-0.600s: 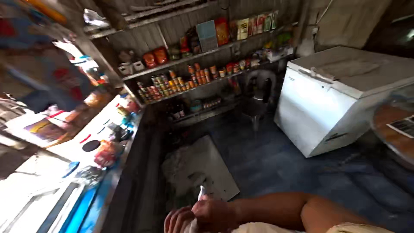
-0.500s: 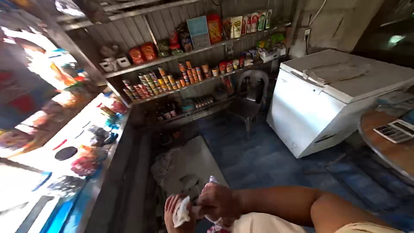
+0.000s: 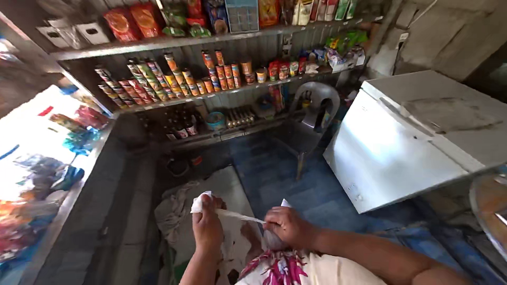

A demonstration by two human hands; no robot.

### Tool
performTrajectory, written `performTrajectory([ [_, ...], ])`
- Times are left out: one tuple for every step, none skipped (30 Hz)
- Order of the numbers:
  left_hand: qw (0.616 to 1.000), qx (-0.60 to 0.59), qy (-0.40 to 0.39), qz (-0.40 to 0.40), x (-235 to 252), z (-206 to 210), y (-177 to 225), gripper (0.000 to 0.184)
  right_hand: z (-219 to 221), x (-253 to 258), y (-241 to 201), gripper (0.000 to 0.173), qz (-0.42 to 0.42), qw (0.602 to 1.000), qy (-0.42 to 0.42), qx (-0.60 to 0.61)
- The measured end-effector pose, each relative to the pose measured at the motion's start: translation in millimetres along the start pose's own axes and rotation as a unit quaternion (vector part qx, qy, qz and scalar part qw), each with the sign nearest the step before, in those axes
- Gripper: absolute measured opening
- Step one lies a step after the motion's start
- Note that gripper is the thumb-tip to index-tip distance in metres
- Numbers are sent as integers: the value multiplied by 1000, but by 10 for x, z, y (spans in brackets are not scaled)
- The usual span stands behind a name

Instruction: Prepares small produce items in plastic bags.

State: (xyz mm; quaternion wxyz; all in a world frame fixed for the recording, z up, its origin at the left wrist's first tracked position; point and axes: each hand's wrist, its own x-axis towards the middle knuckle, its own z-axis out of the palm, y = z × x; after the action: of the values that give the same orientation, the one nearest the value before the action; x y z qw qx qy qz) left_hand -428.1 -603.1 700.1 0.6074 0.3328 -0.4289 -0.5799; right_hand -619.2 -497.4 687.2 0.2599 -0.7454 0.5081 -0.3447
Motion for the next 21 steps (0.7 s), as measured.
performTrajectory([
  [999, -16, -31, -1, 271, -28, -106, 38, -66, 261, 167, 30, -1, 1000, 12, 8],
  [997, -32, -76, -12, 534, -64, -206, 31, -135, 541, 323, 29, 1, 1000, 27, 15],
  [989, -38, -138, -32, 788, -95, -304, 36, -227, 832, 458, 30, 15, 999, 37, 28],
  [975, -12, -218, -49, 1029, -110, -414, 70, -330, 1116, 572, 30, 37, 997, 43, 47],
  [951, 50, -302, -51, 1256, -106, -542, 103, -422, 1387, 683, 29, 52, 995, 49, 70],
  [922, 115, -367, -43, 1468, -66, -665, 121, -508, 1652, 796, 27, 46, 994, 58, 84],
  [895, 176, -409, -28, 1662, 14, -757, 117, -596, 1912, 909, 21, 21, 994, 63, 82],
  [879, 219, -423, -14, 1845, 125, -824, 96, -671, 2156, 1030, 16, -16, 996, 64, 64],
  [869, 255, -423, -12, 2044, 252, -874, 64, -731, 2378, 1149, 14, -50, 996, 64, 33],
  [856, 299, -419, -40, 2268, 409, -859, 36, -780, 2575, 1266, 16, -77, 995, 69, -1],
  [831, 361, -410, -107, 2522, 630, -775, 23, -823, 2751, 1390, 19, -94, 993, 74, -23],
  [792, 431, -392, -184, 2789, 868, -723, 19, -869, 2904, 1521, 22, -102, 992, 76, -24],
  [747, 475, -389, -254, 3058, 1049, -749, 22, -914, 3038, 1686, 24, -114, 991, 74, -18],
  [744, 481, -411, -217, 3285, 991, -997, 24, -970, 3166, 1891, 25, -132, 988, 74, -8],
  [744, 464, -442, -190, 3516, 934, -1214, 27, -1056, 3294, 2117, 26, -153, 985, 79, 9],
  [739, 452, -463, -189, 3736, 951, -1368, 28, -1174, 3431, 2363, 25, -172, 980, 92, 30],
  [755, 440, -453, -177, 3887, 971, -1570, 28, -1300, 3576, 2645, 21, -186, 975, 110, 60],
  [779, 439, -411, -179, 3977, 1015, -1800, 28, -1441, 3717, 2964, 16, -181, 972, 116, 98],
  [774, 450, -368, -251, 4095, 1159, -1928, 30, -1585, 3853, 3322, 14, -150, 972, 117, 139],
  [776, 456, -322, -294, 4204, 1246, -2165, 34, -1721, 3988, 3725, 18, -90, 973, 110, 183],
  [772, 461, -290, -328, 4349, 1359, -2421, 37, -1861, 4154, 4205, 23, -4, 972, 98, 212],
])
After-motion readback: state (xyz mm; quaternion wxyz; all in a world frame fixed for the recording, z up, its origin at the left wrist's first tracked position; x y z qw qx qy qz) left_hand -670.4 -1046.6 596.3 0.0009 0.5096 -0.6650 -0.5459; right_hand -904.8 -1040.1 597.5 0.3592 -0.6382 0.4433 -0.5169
